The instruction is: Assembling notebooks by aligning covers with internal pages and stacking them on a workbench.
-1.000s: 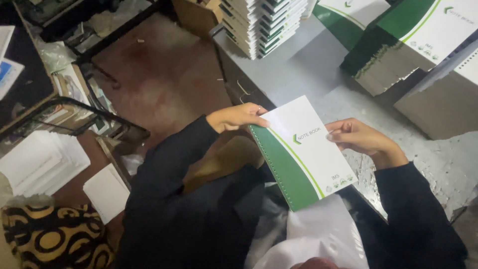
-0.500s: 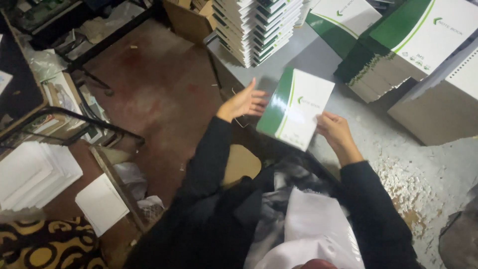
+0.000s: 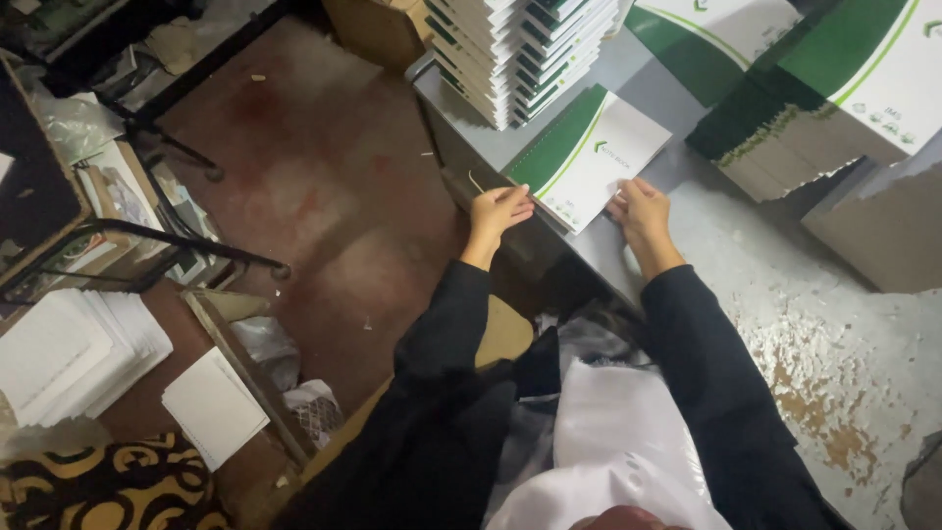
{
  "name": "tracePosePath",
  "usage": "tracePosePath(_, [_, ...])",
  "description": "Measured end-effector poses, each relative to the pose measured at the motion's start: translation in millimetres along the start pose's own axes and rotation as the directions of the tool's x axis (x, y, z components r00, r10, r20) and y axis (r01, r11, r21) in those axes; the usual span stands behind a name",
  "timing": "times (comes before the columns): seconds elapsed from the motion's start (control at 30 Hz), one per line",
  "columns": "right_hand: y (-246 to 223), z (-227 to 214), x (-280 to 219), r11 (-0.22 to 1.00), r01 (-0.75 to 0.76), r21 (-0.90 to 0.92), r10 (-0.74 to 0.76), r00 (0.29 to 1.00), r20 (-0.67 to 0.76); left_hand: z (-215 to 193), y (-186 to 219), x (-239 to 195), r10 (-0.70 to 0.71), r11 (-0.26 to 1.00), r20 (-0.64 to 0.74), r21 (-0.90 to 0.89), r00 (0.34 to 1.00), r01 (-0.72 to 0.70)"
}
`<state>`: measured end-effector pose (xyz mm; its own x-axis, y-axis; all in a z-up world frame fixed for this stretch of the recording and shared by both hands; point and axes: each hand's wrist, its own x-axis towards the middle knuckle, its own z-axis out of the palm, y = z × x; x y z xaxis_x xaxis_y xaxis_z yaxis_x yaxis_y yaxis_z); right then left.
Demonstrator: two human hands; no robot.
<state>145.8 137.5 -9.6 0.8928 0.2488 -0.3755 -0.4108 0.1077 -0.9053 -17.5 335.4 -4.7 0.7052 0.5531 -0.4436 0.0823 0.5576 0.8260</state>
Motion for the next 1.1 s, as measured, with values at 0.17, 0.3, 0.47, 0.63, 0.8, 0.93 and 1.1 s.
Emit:
tracePosePath(0.17, [-21, -8, 0, 0.99, -0.053, -0.129, 0.065, 0.994, 0.087, 6, 20, -12, 0.009, 0.995, -0.018, 0.102, 1.0, -0.007])
tracePosePath(0.3, [-78, 8, -29, 0.926, -0.122, -0.357, 0.207, 0.955, 0.212, 11, 44, -16, 0.023, 0.971, 0.004, 0.238, 1.0, -0.024])
tracePosePath(0.47, [-139, 26, -53, 0.778, -0.196, -0.597, 0.405, 0.883, 0.237, 15, 62, -23, 0.036, 0.929, 0.033, 0.366, 0.999, -0.046])
tracePosePath(0.63, [-132, 33, -34, 0.615, -0.165, -0.771, 0.469, 0.863, 0.189, 19, 87, -39, 0.025, 0.773, 0.091, 0.63, 0.996, -0.077])
tracePosePath(0.8, [-126, 40, -27, 0.337, -0.053, -0.94, 0.368, 0.926, 0.079, 19, 80, -35, 0.043, 0.487, 0.141, 0.862, 0.989, -0.144])
tracePosePath(0.93, [-122, 34, -23, 0.296, -0.071, -0.952, 0.362, 0.931, 0.043, 20, 74, -39, 0.06, 0.5, 0.146, 0.852, 0.987, -0.156])
tracePosePath(1.1, [-92, -8, 12, 0.212, 0.216, -0.953, -0.246, 0.956, 0.162, 26, 86, -56, 0.029, 0.606, 0.071, 0.792, 0.997, -0.074])
